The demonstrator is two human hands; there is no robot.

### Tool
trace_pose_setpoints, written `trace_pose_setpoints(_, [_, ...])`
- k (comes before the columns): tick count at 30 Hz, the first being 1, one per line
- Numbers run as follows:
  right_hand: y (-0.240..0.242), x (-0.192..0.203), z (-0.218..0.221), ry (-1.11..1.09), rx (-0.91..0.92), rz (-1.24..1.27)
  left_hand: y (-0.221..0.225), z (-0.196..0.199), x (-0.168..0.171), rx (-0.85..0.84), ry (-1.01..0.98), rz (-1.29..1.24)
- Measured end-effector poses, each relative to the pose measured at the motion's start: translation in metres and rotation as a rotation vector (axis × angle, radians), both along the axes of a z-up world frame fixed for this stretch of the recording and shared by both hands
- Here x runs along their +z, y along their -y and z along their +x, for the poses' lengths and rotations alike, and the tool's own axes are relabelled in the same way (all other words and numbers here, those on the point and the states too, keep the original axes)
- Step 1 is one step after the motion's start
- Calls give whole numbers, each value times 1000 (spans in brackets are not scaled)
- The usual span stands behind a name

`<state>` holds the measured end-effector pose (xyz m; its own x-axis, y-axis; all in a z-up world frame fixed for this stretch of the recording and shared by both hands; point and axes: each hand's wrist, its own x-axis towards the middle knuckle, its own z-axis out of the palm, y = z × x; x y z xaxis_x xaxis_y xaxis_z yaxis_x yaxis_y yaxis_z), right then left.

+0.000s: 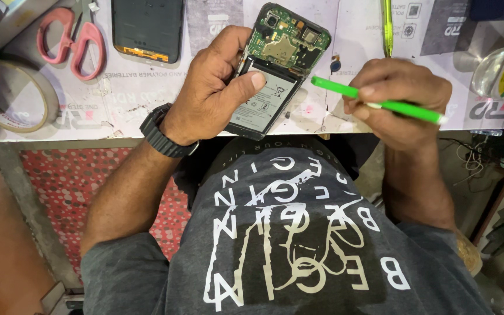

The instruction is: The person uses a green utility knife and a black plastic spudger to pry and remove the battery from a disassembled smartphone. The battery is lifted out of the phone chassis and placed on the workbench.

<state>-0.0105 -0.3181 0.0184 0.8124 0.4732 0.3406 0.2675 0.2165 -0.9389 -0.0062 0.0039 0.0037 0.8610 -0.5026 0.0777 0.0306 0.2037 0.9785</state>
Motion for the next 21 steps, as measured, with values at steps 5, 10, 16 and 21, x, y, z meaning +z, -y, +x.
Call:
trace_pose_setpoints(5, [-2,12,0,87,13,-84,-1,1,-1,-4,30,4])
trace_pose_setpoints(10, [0,10,-2,88,44,-121,0,1,1,-10,-1,-38])
trace_pose_setpoints(16, [-9,17,-7,23,-106,-70,1,1,6,-8,-70,-15])
trace_pose_setpoints(21, [-25,21,-9,-10,-196,-96,-2,2,8,14,32,47])
